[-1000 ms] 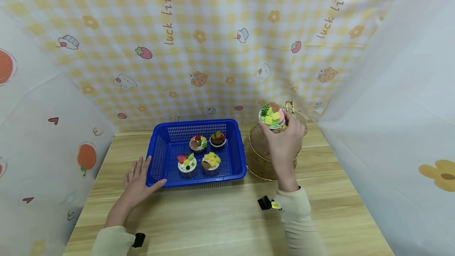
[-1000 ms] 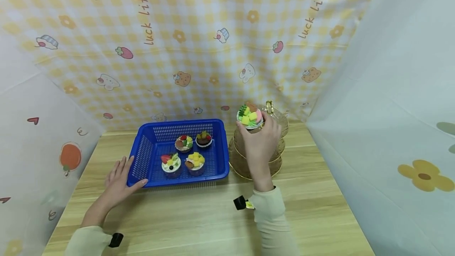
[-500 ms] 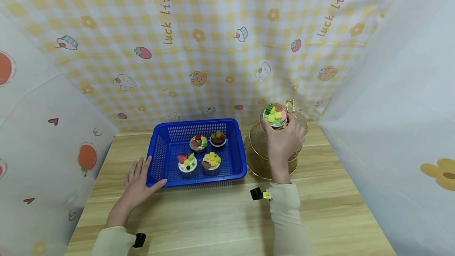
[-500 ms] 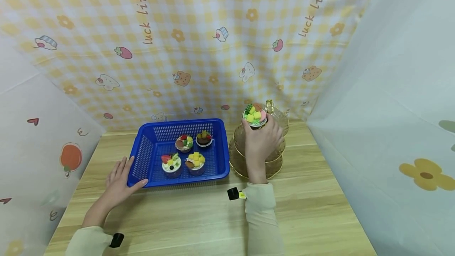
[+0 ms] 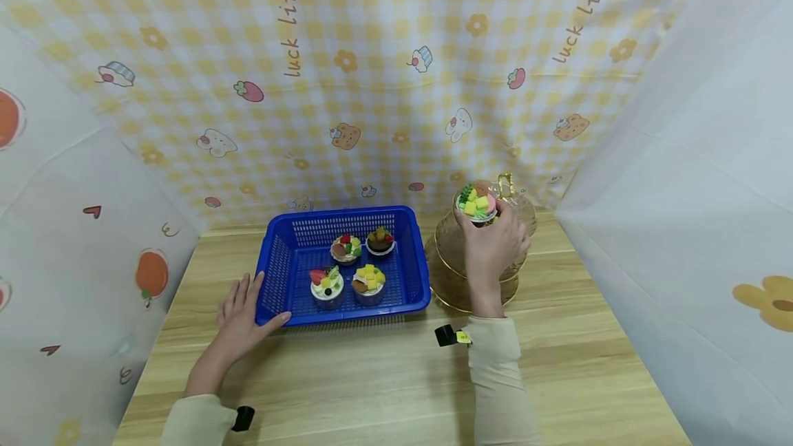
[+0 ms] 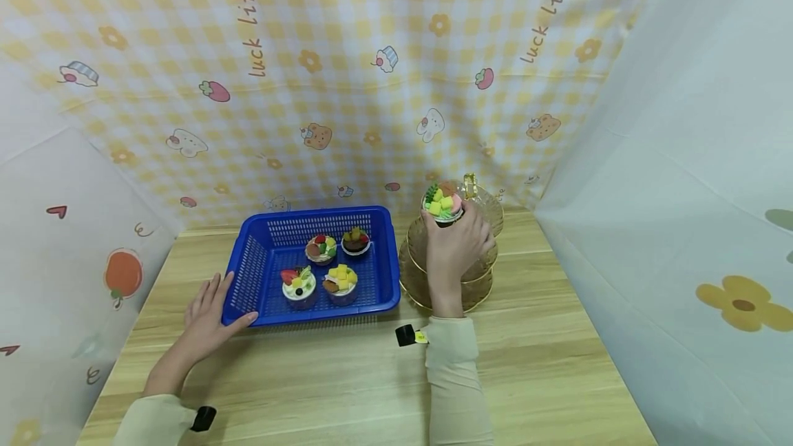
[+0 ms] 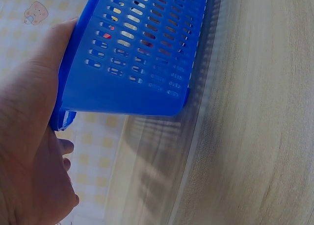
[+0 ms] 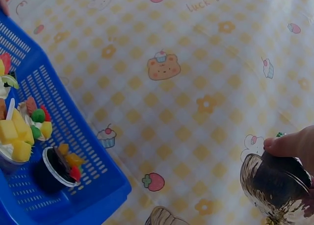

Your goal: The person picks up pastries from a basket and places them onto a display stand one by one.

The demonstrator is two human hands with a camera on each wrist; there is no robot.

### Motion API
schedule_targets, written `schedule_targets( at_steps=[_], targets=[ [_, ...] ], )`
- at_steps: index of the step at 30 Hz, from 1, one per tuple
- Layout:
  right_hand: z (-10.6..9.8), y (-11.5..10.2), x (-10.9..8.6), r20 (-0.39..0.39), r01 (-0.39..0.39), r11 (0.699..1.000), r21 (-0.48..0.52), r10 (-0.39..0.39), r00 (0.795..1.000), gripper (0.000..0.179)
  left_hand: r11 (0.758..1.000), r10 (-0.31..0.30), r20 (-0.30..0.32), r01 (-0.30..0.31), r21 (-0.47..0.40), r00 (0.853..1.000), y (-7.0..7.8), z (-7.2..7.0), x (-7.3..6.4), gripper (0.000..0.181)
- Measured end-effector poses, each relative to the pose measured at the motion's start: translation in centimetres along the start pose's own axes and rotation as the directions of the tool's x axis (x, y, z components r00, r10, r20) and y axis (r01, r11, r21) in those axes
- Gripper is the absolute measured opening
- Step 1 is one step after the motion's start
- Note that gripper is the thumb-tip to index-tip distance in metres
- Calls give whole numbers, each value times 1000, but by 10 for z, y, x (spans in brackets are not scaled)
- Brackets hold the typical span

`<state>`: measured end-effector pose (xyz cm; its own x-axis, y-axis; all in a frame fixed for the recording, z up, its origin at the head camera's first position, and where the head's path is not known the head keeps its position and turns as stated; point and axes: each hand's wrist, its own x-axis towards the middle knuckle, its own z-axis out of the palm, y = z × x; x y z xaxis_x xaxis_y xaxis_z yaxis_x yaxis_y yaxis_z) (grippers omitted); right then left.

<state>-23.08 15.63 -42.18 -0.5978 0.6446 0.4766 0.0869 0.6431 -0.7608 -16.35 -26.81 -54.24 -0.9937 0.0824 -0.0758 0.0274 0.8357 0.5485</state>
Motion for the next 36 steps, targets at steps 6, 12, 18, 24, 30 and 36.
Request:
schedule_targets(
  at_steps=[6,12,18,24,30,36],
  targets=[
    [-1,1,0,37,29,999,-32,-28,999,72,1000,24,-37,-23,10,999,-1,2,1,108],
    [-4,2,-1,71,54,998,-17,-52,996,75,1000,21,-29,-21,10,999,-1,1,1,108],
    [-22,1,-5,99,97,995,17,-98,990,76,1000,12,-13,-12,4,1000,1,-1,-1,109],
    [-47,7,-19,87,195,980,47,-198,976,76,1000,7,-4,-7,-4,1000,2,-1,-2,109],
    [-58,29,-39,112,355,932,70,-361,926,72,1000,13,-5,-13,-7,1000,0,0,-1,109],
    [-54,48,-60,165,480,863,157,-502,849,69,1000,17,-19,-17,-2,1000,-1,0,0,108]
  ],
)
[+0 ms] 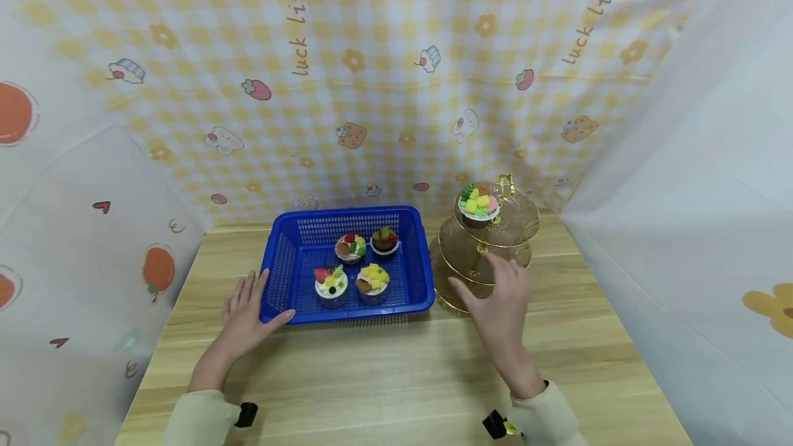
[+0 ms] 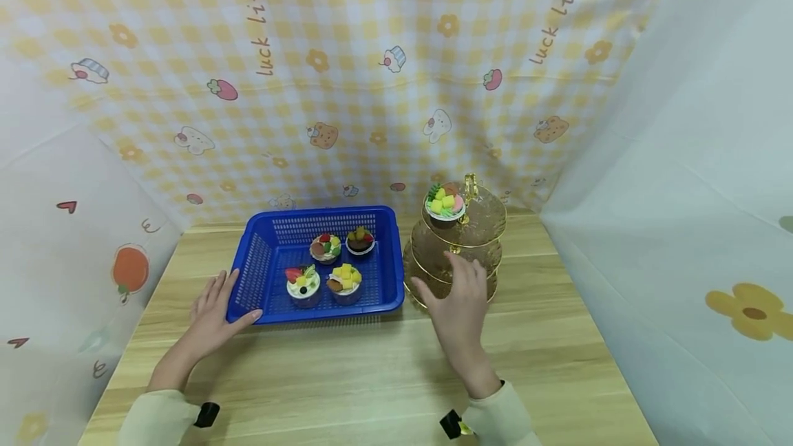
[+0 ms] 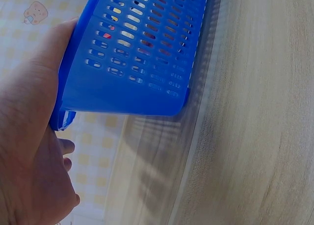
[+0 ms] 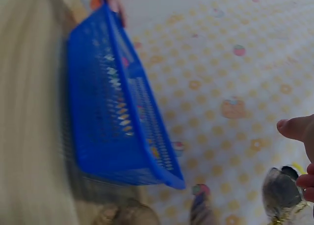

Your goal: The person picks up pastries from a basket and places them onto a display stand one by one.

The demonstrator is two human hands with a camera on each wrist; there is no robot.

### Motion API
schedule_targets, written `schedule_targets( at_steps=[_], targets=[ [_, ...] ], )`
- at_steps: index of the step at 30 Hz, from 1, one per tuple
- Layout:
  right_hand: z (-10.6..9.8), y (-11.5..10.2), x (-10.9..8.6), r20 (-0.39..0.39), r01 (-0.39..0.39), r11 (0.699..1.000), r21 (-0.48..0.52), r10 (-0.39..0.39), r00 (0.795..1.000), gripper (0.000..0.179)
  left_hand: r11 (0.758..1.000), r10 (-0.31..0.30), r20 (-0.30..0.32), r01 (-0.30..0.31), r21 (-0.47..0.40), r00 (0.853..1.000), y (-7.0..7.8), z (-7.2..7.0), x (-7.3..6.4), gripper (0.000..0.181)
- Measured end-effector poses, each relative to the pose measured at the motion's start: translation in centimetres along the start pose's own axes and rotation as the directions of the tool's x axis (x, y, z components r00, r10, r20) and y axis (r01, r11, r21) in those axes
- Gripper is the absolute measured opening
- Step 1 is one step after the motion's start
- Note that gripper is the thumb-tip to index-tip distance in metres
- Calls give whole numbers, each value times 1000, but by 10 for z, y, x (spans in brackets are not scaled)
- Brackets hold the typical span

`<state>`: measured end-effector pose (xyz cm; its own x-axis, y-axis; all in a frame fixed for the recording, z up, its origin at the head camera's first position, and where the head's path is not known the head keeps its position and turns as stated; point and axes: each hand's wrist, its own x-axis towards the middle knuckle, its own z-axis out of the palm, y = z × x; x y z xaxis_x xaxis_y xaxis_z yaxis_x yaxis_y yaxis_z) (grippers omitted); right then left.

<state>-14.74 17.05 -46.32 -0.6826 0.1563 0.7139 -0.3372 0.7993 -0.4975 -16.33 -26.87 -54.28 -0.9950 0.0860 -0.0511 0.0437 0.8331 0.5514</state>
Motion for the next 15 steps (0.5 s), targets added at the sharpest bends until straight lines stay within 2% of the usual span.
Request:
schedule_targets(
  at_steps=[5,8,11,15],
  targets=[
    [16,-2,-12,119,45,998,38,-49,992,70,1000,-5,6,5,10,1000,2,-1,1,108],
    [29,-6,-10,224,15,997,80,-32,974,68,1000,-6,5,6,10,1000,2,-1,2,108],
    [43,-12,-1,343,-39,993,112,-2,939,68,1000,-11,11,11,6,1000,1,0,1,109],
    [68,-22,15,500,-86,991,105,22,866,70,1000,-17,15,17,3,1000,1,0,1,109]
  ],
)
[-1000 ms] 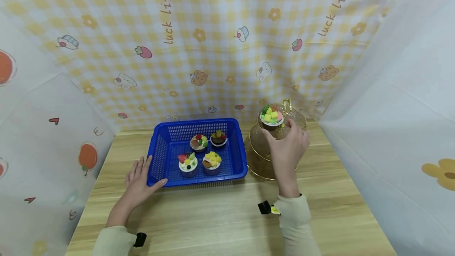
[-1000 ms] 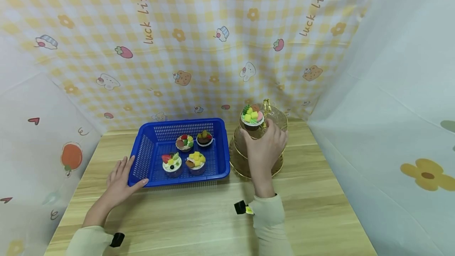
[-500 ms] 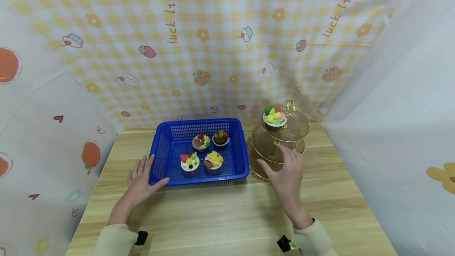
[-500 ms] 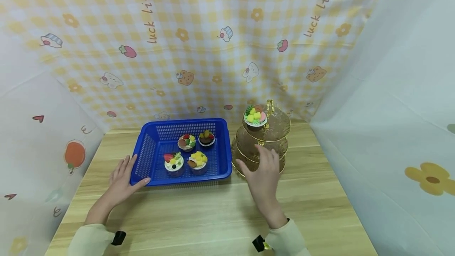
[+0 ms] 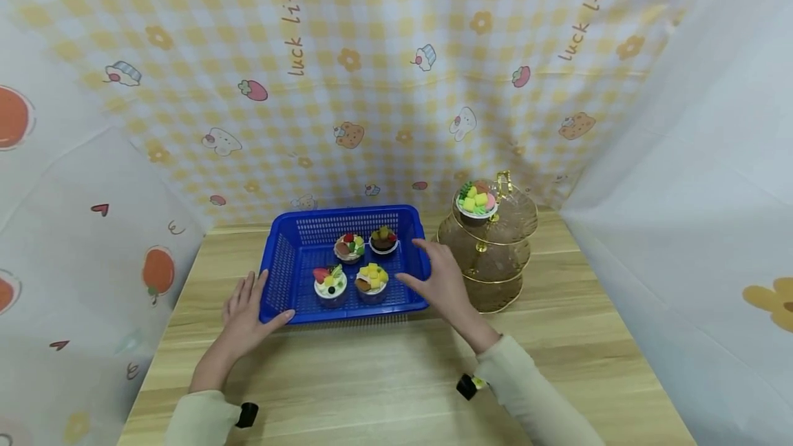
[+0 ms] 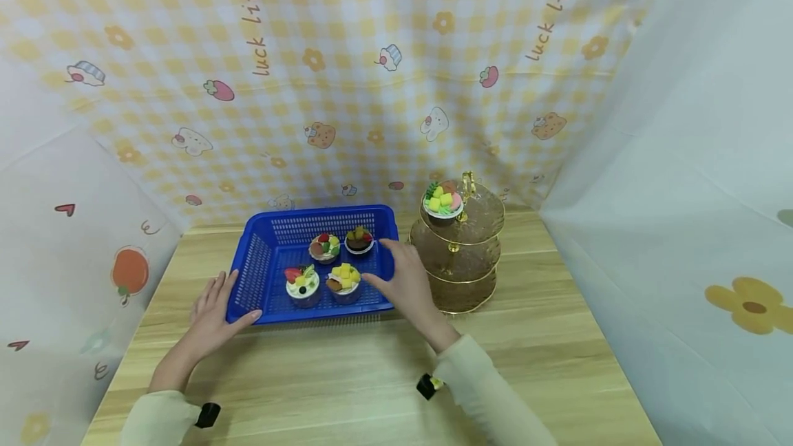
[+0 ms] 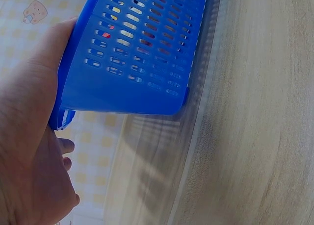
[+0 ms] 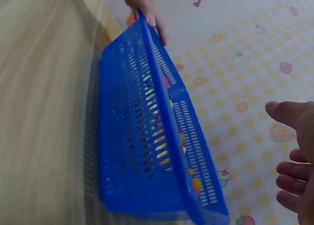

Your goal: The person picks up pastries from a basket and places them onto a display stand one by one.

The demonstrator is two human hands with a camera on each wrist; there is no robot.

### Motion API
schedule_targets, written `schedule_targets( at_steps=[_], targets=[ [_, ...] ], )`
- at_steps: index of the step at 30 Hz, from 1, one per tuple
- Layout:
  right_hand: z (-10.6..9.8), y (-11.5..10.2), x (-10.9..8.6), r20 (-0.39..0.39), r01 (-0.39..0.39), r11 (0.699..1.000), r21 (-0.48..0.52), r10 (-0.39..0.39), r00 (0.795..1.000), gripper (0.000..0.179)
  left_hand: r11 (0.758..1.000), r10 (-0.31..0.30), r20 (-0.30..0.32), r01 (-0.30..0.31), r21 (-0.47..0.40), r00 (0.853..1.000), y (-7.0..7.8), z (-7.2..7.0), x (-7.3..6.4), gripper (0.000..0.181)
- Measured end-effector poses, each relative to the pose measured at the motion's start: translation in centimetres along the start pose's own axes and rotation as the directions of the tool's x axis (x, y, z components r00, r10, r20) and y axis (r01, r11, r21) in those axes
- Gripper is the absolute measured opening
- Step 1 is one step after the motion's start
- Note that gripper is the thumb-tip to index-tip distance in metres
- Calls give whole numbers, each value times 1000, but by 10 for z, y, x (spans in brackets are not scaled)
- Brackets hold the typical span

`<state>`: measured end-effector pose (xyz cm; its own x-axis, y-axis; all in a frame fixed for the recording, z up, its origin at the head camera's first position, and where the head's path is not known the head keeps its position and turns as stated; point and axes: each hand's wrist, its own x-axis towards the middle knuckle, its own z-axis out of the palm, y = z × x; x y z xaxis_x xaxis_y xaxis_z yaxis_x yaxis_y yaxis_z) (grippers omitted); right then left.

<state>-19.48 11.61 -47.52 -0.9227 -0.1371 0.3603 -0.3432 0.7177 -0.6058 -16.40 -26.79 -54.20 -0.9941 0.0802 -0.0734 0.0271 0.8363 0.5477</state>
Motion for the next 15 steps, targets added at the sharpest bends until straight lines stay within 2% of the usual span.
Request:
schedule_targets(
  at_steps=[3,8,15],
  targets=[
    [14,-3,24,119,4,1000,-29,-1,993,72,1000,0,-3,0,-1,1000,0,0,0,109],
    [33,-9,62,287,33,997,-66,-12,958,80,1000,2,-5,-2,-5,1000,1,0,0,109],
    [58,-17,100,400,75,989,-129,-18,916,77,1000,-3,5,3,-10,1000,1,-1,-1,109]
  ],
)
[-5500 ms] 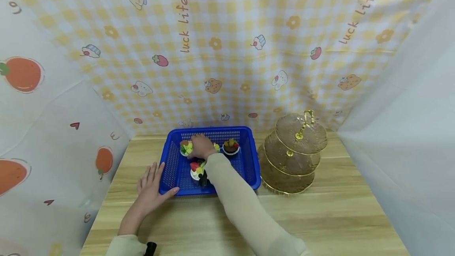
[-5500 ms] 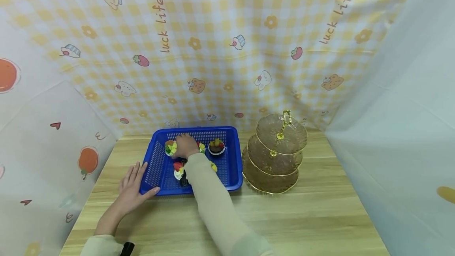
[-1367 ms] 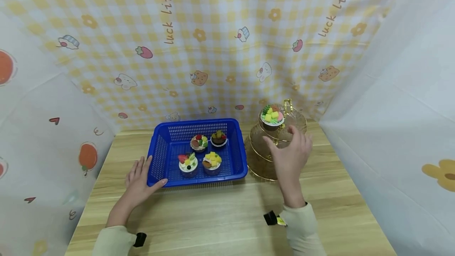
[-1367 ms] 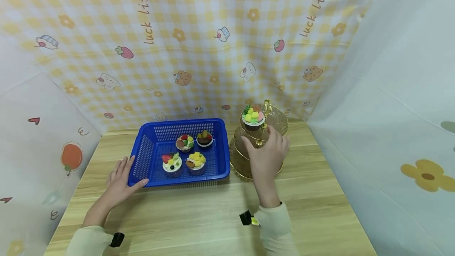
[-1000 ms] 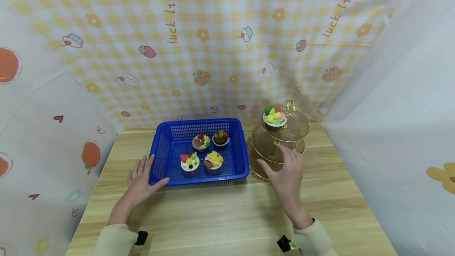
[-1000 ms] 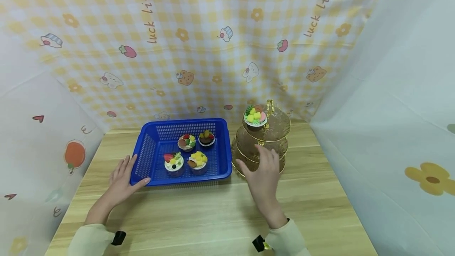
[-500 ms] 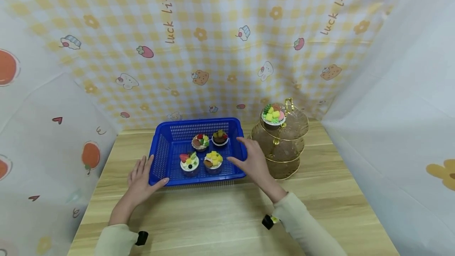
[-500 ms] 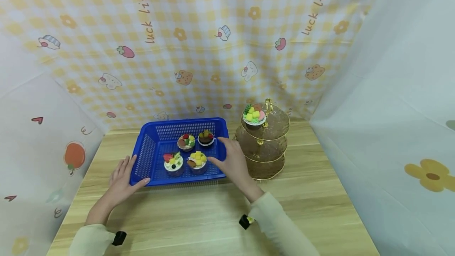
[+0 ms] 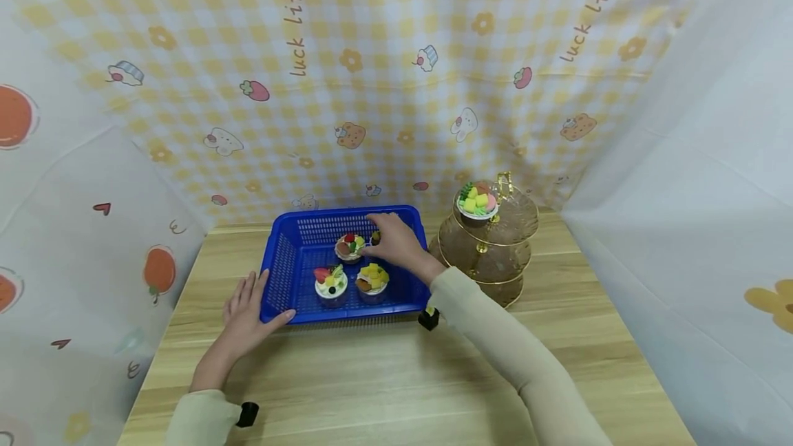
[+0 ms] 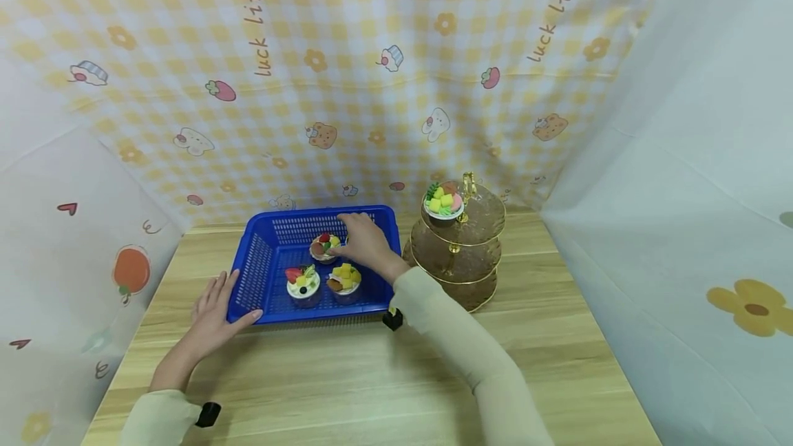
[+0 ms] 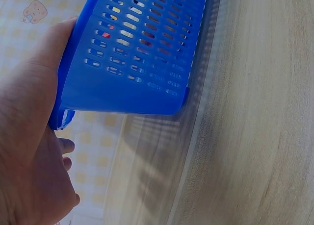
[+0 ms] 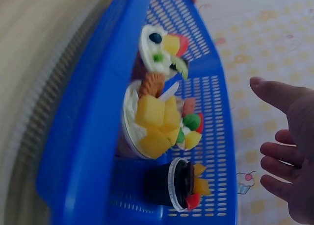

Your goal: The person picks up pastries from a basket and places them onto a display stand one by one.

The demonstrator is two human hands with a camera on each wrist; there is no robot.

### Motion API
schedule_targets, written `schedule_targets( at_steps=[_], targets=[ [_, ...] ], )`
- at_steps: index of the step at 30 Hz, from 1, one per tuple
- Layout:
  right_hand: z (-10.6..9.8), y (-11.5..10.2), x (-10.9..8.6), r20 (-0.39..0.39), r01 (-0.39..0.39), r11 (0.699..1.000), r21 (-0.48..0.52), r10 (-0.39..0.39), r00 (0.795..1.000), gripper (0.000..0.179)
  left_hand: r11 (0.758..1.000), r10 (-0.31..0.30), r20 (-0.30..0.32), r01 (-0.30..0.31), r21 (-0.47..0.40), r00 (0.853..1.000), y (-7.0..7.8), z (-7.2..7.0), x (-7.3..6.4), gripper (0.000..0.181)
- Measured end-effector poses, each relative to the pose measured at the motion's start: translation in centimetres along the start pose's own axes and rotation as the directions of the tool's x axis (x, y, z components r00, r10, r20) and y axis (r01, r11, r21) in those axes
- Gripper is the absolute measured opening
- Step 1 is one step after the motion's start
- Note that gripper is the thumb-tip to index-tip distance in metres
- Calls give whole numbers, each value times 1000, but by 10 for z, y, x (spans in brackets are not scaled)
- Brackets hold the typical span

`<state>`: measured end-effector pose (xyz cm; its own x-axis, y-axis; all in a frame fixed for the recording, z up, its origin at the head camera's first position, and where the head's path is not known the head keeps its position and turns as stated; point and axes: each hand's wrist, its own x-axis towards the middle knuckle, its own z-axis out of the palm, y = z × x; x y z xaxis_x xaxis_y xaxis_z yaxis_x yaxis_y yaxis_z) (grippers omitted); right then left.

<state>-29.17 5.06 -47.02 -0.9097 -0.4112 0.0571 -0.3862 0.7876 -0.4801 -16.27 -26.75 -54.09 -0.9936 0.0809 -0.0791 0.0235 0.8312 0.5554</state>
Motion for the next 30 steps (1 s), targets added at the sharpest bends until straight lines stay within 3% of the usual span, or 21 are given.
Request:
schedule_targets(
  at_steps=[12,20,30],
  targets=[
    [32,2,48,99,15,993,-114,-4,995,75,1000,2,-10,-2,-5,1000,-2,0,0,109],
    [48,6,57,139,-19,983,-181,44,989,83,1000,8,-15,-8,-8,1000,-2,3,1,109],
    [67,5,60,147,-65,976,-207,97,984,62,1000,9,-27,-8,1,1000,-2,4,2,108]
  ],
)
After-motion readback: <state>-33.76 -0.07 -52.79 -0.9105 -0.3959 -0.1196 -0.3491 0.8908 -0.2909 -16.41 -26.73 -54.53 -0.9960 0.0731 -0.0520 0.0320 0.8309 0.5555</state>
